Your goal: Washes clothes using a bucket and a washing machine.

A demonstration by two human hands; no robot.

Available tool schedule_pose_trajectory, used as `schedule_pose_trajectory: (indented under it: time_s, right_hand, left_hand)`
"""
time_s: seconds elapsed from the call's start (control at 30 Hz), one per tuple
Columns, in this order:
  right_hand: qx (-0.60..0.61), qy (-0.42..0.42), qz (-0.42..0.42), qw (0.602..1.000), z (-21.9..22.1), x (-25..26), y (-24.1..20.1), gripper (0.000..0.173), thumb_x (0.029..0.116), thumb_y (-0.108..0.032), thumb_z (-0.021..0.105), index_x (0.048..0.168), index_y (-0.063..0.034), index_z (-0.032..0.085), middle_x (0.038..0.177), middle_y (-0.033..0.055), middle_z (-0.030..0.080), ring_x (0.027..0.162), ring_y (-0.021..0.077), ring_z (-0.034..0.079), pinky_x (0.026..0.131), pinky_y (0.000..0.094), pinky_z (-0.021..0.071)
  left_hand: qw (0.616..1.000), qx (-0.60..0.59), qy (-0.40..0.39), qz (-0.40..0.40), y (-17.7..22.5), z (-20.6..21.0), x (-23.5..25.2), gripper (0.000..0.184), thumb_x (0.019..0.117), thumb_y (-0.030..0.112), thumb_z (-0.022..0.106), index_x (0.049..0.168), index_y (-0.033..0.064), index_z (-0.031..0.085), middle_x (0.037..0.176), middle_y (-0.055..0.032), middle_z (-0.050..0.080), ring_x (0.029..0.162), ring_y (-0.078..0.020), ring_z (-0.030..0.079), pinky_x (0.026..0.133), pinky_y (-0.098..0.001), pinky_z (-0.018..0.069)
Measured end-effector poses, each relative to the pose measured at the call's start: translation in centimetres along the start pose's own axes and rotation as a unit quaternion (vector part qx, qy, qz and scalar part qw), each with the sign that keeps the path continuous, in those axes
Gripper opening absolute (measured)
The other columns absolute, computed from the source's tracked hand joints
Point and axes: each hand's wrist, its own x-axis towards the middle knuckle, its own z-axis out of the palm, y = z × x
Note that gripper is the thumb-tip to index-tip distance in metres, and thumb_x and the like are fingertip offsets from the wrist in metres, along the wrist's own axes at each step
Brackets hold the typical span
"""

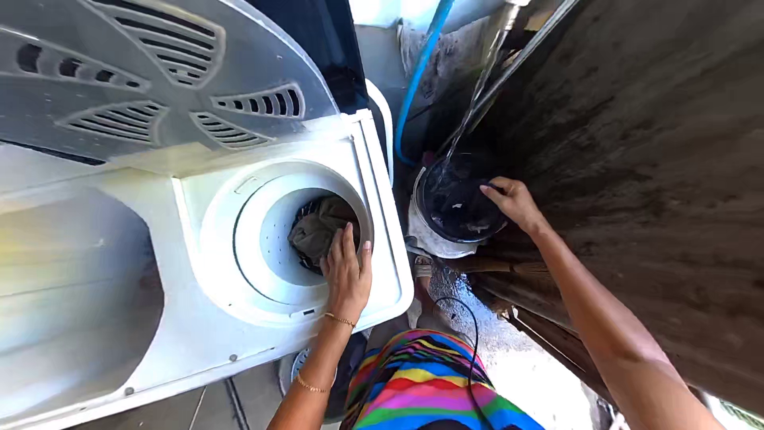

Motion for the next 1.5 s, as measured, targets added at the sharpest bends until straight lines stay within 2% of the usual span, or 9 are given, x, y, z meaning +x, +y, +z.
schedule_pose_trajectory:
  time_s: [0.2, 0.37, 0.5, 0.6, 0.73, 0.97, 1.07, 1.23, 1.5]
  right_hand:
    - [0.078, 0.103, -0.207, 0.97, -8.7, -1.7, -8.1, 0.021, 0.1031, -0.019, 0.059, 0.093, -0.0032, 0.07, 0.083, -0.0021, 0.065, 0.076, 0.0007, 0.059, 0.072, 0.0224, 0.0498]
    - [0.126, 0.142, -0.296, 0.936, -13.2, -2.9, -13.6, 0.018, 0.1035, -0.013, 0.055, 0.096, -0.0067, 0.07, 0.09, -0.0061, 0.068, 0.083, 0.0008, 0.063, 0.078, 0.0235, 0.0539]
    - [0.172, 0.174, -0.299, 0.923, -14.4, -3.7, -13.3, 0.021, 0.1031, -0.012, 0.052, 0.086, -0.0112, 0.065, 0.087, -0.0058, 0.062, 0.084, 0.0041, 0.06, 0.079, 0.0254, 0.0519]
    - [0.156, 0.156, -0.242, 0.945, -13.9, -3.9, -9.6, 0.018, 0.0918, -0.021, 0.069, 0.099, -0.0055, 0.065, 0.115, 0.0053, 0.062, 0.11, 0.0146, 0.059, 0.091, 0.0314, 0.0529]
    - [0.122, 0.043, -0.09, 0.988, -9.6, -1.9, -3.2, 0.076, 0.0803, -0.028, 0.085, 0.143, -0.0064, 0.048, 0.132, 0.0123, 0.062, 0.119, 0.0189, 0.062, 0.101, 0.0389, 0.0544]
    - [0.061, 0.091, 0.038, 0.993, -4.5, 0.6, 8.3, 0.022, 0.0829, 0.003, 0.079, 0.09, 0.0084, 0.059, 0.095, 0.0186, 0.065, 0.091, 0.027, 0.064, 0.086, 0.0453, 0.0545]
    - [-0.125, -0.071, 0.153, 0.978, 3.7, 2.0, 14.1, 0.035, 0.0946, -0.011, 0.071, 0.128, -0.0044, 0.066, 0.124, 0.0233, 0.068, 0.118, 0.0413, 0.064, 0.102, 0.0625, 0.0499]
    - [-0.132, -0.191, 0.293, 0.927, 12.5, 4.1, 19.7, 0.063, 0.093, -0.005, 0.066, 0.152, -0.0203, 0.052, 0.164, 0.0288, 0.025, 0.148, 0.0535, 0.027, 0.113, 0.0691, 0.0344]
    - [-0.1, -0.28, 0.322, 0.899, 13.8, 4.6, 20.1, 0.052, 0.1043, -0.02, 0.055, 0.148, 0.0065, 0.046, 0.153, 0.0294, 0.045, 0.144, 0.0459, 0.041, 0.116, 0.0658, 0.0317]
  left_hand:
    - [0.947, -0.2, 0.059, 0.243, 8.7, 0.7, 2.9, 0.036, 0.1049, 0.015, 0.049, 0.133, -0.0042, 0.061, 0.137, -0.0213, 0.062, 0.132, -0.0324, 0.058, 0.111, -0.0475, 0.0478]
    - [0.854, -0.446, -0.199, 0.18, 17.4, 4.3, 9.7, 0.078, 0.0997, 0.037, 0.066, 0.163, 0.0162, 0.027, 0.165, -0.0097, 0.035, 0.145, -0.0267, 0.044, 0.111, -0.0508, 0.0465]
    - [0.737, -0.629, -0.177, 0.174, 20.9, 3.5, 14.2, 0.019, 0.1002, 0.018, 0.064, 0.113, 0.0048, 0.063, 0.104, -0.0029, 0.068, 0.098, -0.0118, 0.065, 0.09, -0.0348, 0.0552]
    - [0.678, -0.652, -0.212, 0.264, 22.8, 1.0, 16.0, 0.007, 0.1048, 0.013, 0.053, 0.106, 0.0094, 0.059, 0.099, 0.001, 0.066, 0.096, -0.0096, 0.064, 0.092, -0.0342, 0.055]
    - [0.704, -0.554, -0.27, 0.354, 26.3, 1.7, 17.7, 0.007, 0.102, 0.008, 0.057, 0.103, 0.0042, 0.063, 0.096, -0.0011, 0.067, 0.092, -0.0096, 0.065, 0.088, -0.0329, 0.0558]
    - [0.829, 0.153, -0.353, 0.405, 21.4, 11.9, 22.6, 0.059, 0.078, 0.037, 0.088, 0.126, 0.0072, 0.071, 0.121, -0.0207, 0.071, 0.121, -0.0402, 0.062, 0.111, -0.0658, 0.0377]
    - [0.803, 0.322, -0.374, 0.334, 17.8, 19.8, 20.5, 0.043, 0.0819, 0.02, 0.082, 0.122, 0.0082, 0.073, 0.134, -0.0201, 0.064, 0.131, -0.0458, 0.052, 0.108, -0.0705, 0.0375]
    - [0.815, 0.307, -0.455, 0.182, 14.4, 31.9, 18.7, 0.068, 0.0868, 0.011, 0.077, 0.15, 0.0149, 0.053, 0.173, -0.0129, 0.004, 0.154, -0.0532, -0.001, 0.103, -0.0896, 0.0164]
    - [0.792, 0.32, -0.506, 0.122, 13.7, 33.4, 16.9, 0.054, 0.1014, 0.026, 0.059, 0.142, -0.0089, 0.051, 0.149, -0.0297, 0.049, 0.141, -0.0462, 0.044, 0.115, -0.0635, 0.0341]
